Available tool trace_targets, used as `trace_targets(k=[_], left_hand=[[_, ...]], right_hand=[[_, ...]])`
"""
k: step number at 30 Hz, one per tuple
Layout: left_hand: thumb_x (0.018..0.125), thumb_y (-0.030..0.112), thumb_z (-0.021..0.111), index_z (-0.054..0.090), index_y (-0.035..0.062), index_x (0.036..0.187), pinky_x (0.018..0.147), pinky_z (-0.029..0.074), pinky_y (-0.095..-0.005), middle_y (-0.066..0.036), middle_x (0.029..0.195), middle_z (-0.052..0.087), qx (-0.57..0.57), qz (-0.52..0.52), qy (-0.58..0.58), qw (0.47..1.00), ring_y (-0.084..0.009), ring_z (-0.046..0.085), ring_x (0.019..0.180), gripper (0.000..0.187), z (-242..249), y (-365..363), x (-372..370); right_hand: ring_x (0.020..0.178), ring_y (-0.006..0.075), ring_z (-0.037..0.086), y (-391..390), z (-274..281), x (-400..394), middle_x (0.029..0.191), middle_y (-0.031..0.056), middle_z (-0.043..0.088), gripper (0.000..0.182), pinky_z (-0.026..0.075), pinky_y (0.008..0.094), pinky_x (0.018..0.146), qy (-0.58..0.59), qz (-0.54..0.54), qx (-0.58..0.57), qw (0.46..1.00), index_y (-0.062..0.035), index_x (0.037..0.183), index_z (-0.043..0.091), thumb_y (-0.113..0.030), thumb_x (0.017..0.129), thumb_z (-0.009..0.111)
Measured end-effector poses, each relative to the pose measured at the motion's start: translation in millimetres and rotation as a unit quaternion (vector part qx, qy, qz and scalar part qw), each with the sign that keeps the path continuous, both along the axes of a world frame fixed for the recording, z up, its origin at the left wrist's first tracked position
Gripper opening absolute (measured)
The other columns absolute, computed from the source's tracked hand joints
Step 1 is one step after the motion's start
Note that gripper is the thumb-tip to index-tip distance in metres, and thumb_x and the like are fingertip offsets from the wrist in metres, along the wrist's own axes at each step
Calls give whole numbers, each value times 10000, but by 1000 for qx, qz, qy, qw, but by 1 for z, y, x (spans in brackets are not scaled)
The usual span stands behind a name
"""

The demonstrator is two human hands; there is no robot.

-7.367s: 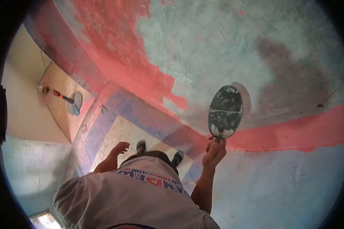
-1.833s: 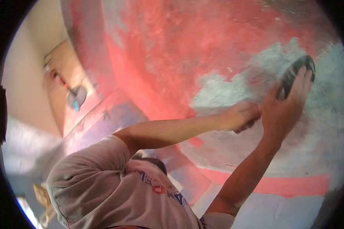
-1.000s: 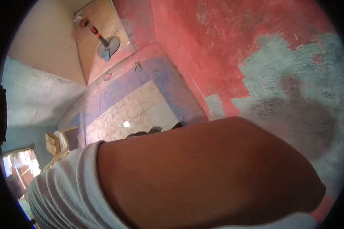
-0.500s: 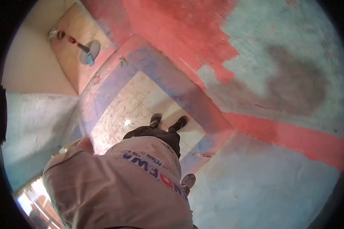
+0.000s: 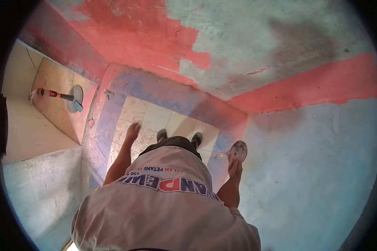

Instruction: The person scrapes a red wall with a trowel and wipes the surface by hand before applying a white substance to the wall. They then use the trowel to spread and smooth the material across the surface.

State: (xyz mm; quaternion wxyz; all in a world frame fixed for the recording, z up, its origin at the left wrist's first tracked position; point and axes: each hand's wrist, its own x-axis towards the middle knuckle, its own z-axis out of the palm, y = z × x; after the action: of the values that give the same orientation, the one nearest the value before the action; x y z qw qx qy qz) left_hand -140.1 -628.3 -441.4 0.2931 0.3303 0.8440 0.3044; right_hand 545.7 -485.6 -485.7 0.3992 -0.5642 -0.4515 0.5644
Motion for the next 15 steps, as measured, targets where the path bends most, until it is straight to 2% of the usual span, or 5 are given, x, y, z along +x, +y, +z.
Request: trace_targets(k=[2,5,8,12,15], left_hand=[[1007,269,608,604,3,1319,971,513,-375,-202,1242,674,142,-94,-102,980,-285,661,1139,409,83,127,34],[1036,230,566,574,29,1364,984,494,-361,-149,1240,676,175,-177,-177,952,-211,636,1125,385,167,233,88],[1039,222,565,554,44,1389,962,501,-350,-112,1198,677,183,-242,-165,938,-192,640,1080,393,180,269,133],[1033,258,568,651,28,1272,874,526,-371,-113,1134,698,103,-280,-185,936,-196,653,998,342,102,234,152],[1016,250,474,684,45,1091,862,518,-497,-200,1037,712,-81,-468,109,873,-407,657,1004,303,-29,135,105]], right_hand=[[967,240,656,54,80,-38,1092,176,620,321,574,257,688,163,-191,-256,934,72,1283,497,-62,992,504],[1123,324,654,96,113,-26,1208,252,597,448,604,316,876,287,-242,-286,881,124,1365,407,-53,963,494],[1060,316,679,88,88,12,1096,237,630,405,603,345,781,337,-174,-256,889,105,1334,444,-74,972,485],[923,295,675,22,87,24,1084,209,641,380,589,389,747,169,-190,-335,907,60,1317,476,-142,995,491],[884,282,669,-26,56,21,1070,194,647,377,571,377,710,77,-208,-391,894,28,1278,503,-186,971,547]])
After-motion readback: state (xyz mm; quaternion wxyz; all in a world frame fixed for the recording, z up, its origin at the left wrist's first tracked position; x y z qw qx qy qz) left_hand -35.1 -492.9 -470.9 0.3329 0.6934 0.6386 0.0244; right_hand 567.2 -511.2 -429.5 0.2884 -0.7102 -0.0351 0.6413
